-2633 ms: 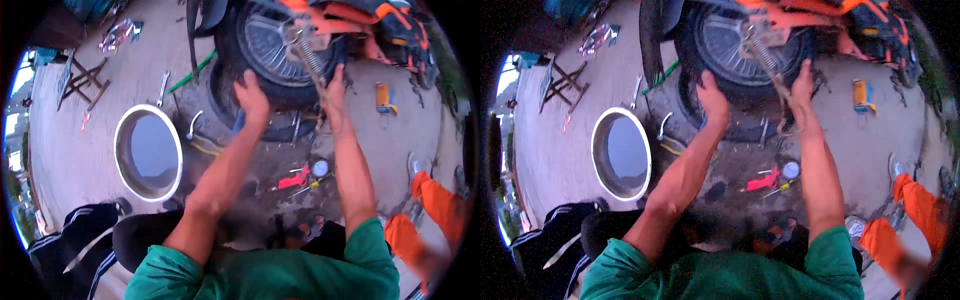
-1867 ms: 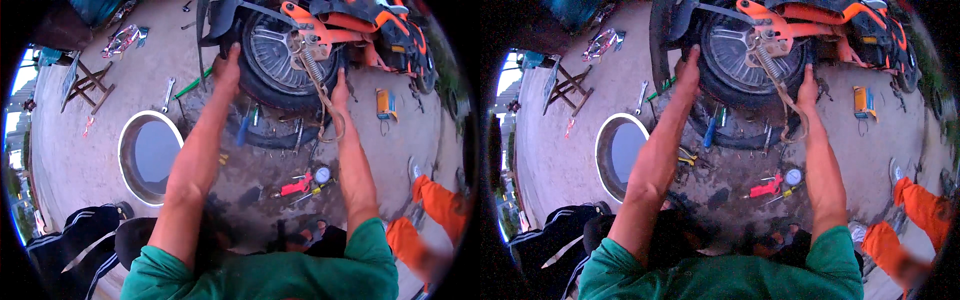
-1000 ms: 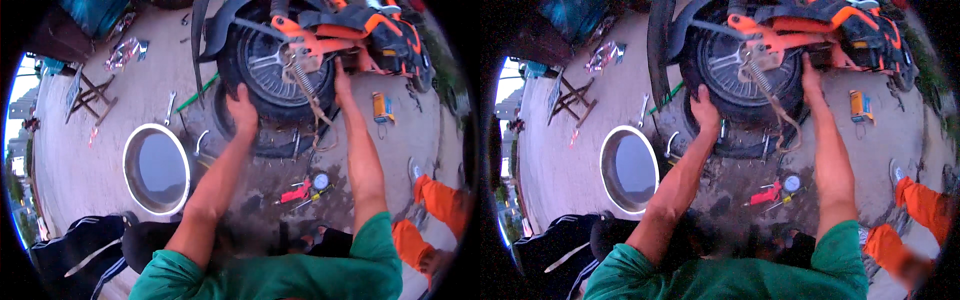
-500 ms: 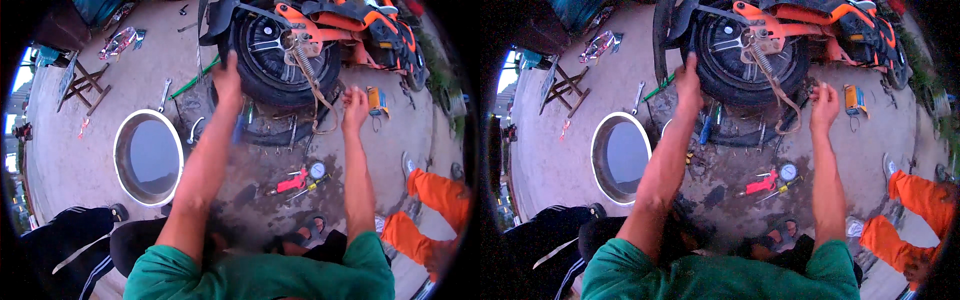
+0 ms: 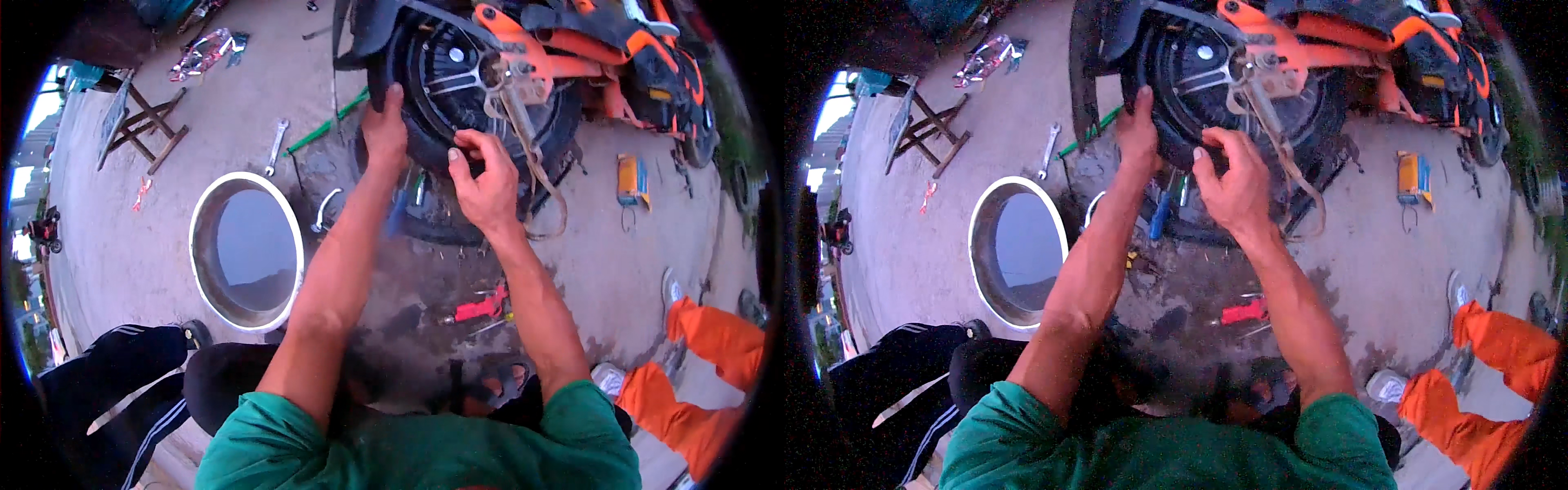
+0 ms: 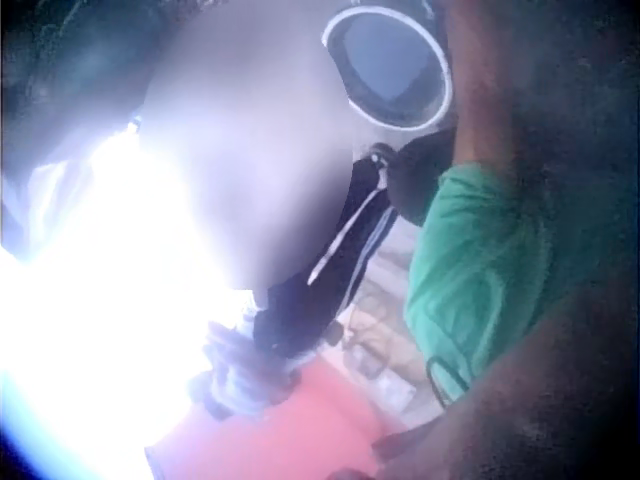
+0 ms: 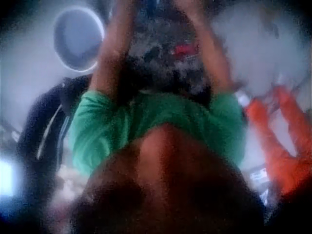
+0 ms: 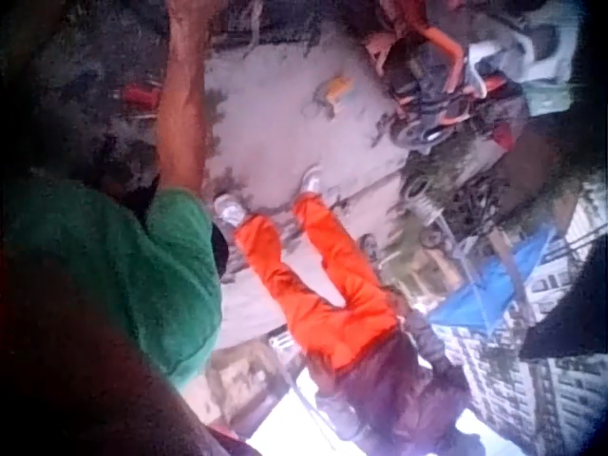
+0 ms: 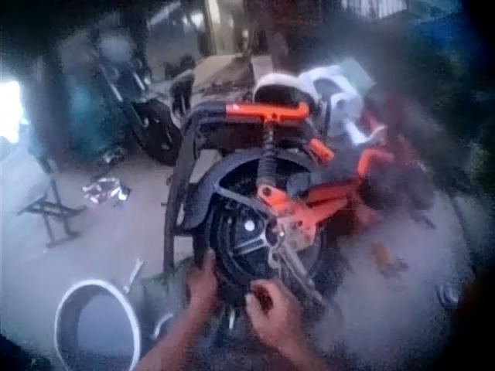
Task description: The person repairs a motorized bicycle tire by using screwdrivers and levers to pry the tire bead over the rim, then using a long metal tool to manipulate the tire and inner tube.
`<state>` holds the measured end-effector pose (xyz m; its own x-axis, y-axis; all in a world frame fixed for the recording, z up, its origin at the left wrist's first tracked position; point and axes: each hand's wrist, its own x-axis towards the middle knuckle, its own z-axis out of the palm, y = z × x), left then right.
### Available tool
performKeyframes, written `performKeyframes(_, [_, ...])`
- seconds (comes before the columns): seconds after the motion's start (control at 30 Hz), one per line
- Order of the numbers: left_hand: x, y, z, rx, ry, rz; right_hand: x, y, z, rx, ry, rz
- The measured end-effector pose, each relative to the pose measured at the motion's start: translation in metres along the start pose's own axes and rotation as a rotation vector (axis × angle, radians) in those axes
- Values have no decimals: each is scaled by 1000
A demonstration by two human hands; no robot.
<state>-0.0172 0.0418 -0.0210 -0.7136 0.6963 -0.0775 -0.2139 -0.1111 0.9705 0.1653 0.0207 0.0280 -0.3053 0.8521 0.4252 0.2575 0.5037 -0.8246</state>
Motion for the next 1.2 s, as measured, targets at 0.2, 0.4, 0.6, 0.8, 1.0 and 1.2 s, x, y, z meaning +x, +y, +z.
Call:
performKeyframes(0.2, [-9,-20,-6,-13,45,-5,16,4,22,-382,29,-90])
performKeyframes(0.4, [-11,-15,-19,180,-57,-163,19,11,20,-548,-48,-317])
performKeyframes(0.6, [52,20,-20,209,-225,-121,15,9,31,-497,52,-279])
performKeyframes(0.8, [-26,-14,-16,239,-10,58,-11,20,21,-445,142,-88])
performKeyframes(1.0, [-61,-21,-12,169,8,26,-34,26,10,-156,321,277])
performKeyframes(1.2, [-82,-22,-5,123,20,-32,-25,5,23,-228,243,426])
